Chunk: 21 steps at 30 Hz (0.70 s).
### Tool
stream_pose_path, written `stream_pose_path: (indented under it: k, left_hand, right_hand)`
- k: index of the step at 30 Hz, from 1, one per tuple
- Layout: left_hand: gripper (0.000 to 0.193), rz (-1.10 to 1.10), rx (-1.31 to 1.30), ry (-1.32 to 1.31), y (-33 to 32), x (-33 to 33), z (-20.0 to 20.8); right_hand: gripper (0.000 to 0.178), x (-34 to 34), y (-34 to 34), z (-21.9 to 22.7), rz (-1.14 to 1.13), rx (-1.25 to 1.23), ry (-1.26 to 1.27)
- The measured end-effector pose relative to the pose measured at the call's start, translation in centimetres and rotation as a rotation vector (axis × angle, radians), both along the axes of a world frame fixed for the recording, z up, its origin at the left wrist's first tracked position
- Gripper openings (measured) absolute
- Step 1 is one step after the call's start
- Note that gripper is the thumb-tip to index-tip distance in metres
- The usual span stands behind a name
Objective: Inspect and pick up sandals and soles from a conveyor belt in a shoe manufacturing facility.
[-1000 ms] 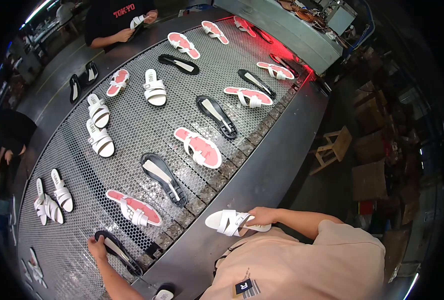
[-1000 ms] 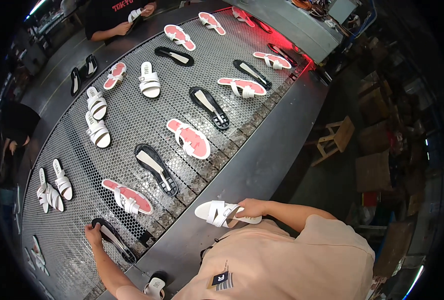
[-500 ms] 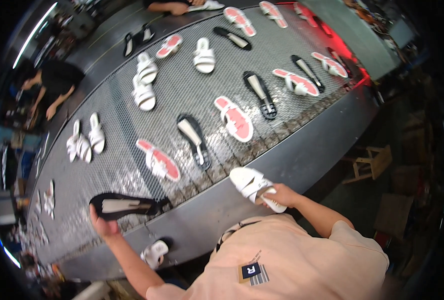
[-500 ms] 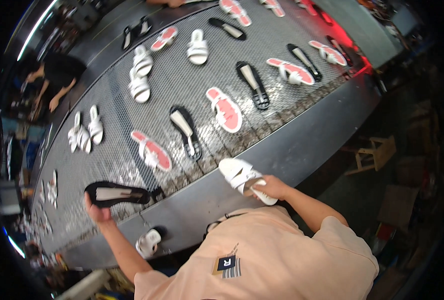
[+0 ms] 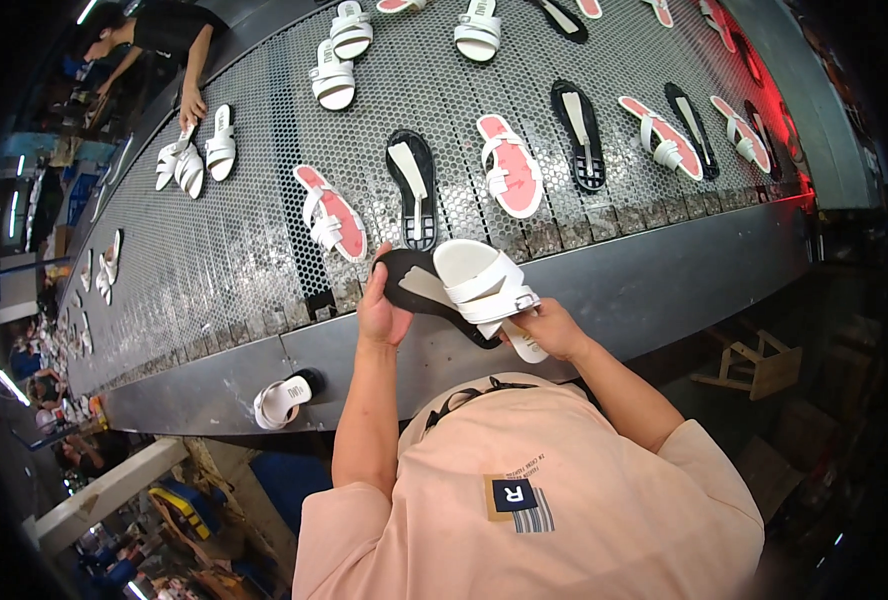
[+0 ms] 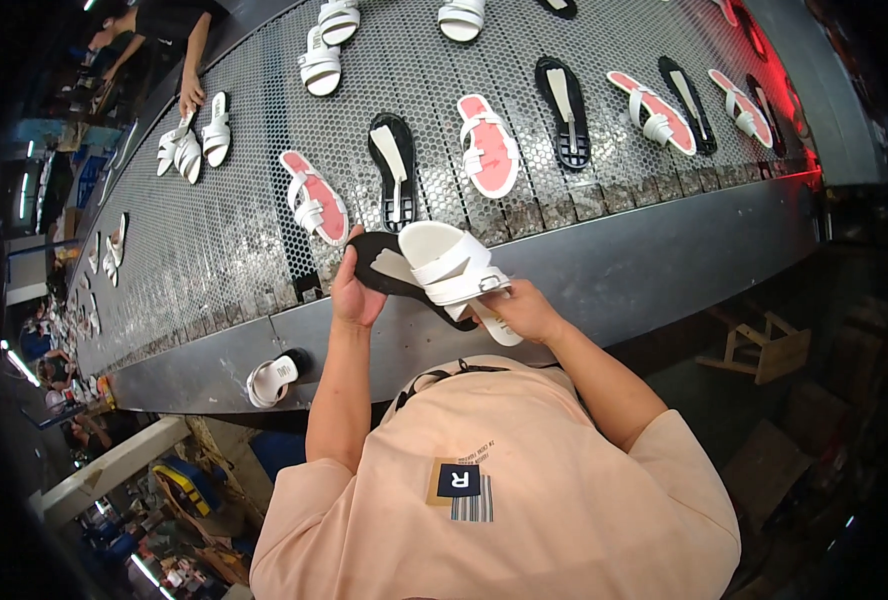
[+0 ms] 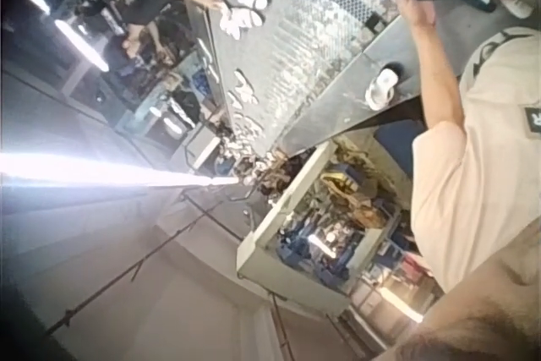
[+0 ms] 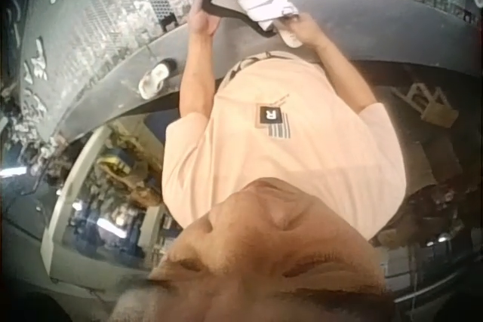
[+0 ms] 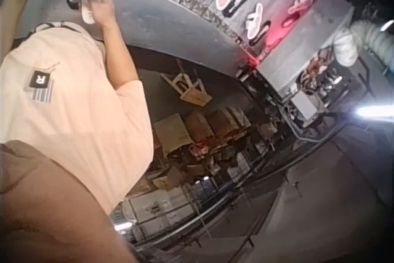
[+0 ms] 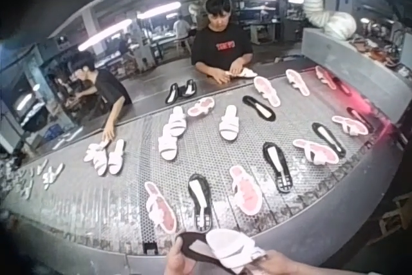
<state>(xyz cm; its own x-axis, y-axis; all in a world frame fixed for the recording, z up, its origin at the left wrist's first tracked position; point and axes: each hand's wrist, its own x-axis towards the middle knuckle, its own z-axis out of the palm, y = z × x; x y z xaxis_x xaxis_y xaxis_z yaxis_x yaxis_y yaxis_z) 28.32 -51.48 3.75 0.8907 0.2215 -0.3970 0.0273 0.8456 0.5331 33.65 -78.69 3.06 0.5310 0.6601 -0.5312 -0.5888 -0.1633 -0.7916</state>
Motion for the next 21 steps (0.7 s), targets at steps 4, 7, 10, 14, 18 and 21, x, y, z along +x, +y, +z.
stream_pose_path:
  k: [4, 7, 10, 14, 18, 21]
  left_hand:
    - [0.052, -0.027, 0.126, -0.029, -1.3, 0.5, 0.1]
    - [0.064, -0.069, 0.185, -0.014, -1.9, 1.0, 0.5]
    - [0.068, -0.093, 0.206, 0.020, -2.5, 1.4, 1.1]
    - [0.058, -0.093, 0.233, 0.088, -2.7, 1.4, 0.7]
    - [0.047, -0.099, 0.226, 0.127, -3.1, 1.7, 0.7]
    - [0.044, -0.083, 0.234, 0.143, -3.4, 1.8, 0.6]
  right_hand:
    - [0.018, 0.3, 1.7, 0.4, 0.040, 0.008, 0.115]
    - [0.017, 0.8, 2.1, 0.1, 0.124, 0.029, 0.047]
    - [0.018, 0.7, 2.7, -0.6, 0.114, 0.075, 0.115]
    - [0.019, 0.9, 2.9, -0.5, 0.132, 0.059, 0.123]
    - [0.021, 1.0, 2.5, -1.5, 0.158, 0.045, 0.126]
    - [0.022, 1.0, 2.3, -1.9, 0.172, 0.036, 0.101]
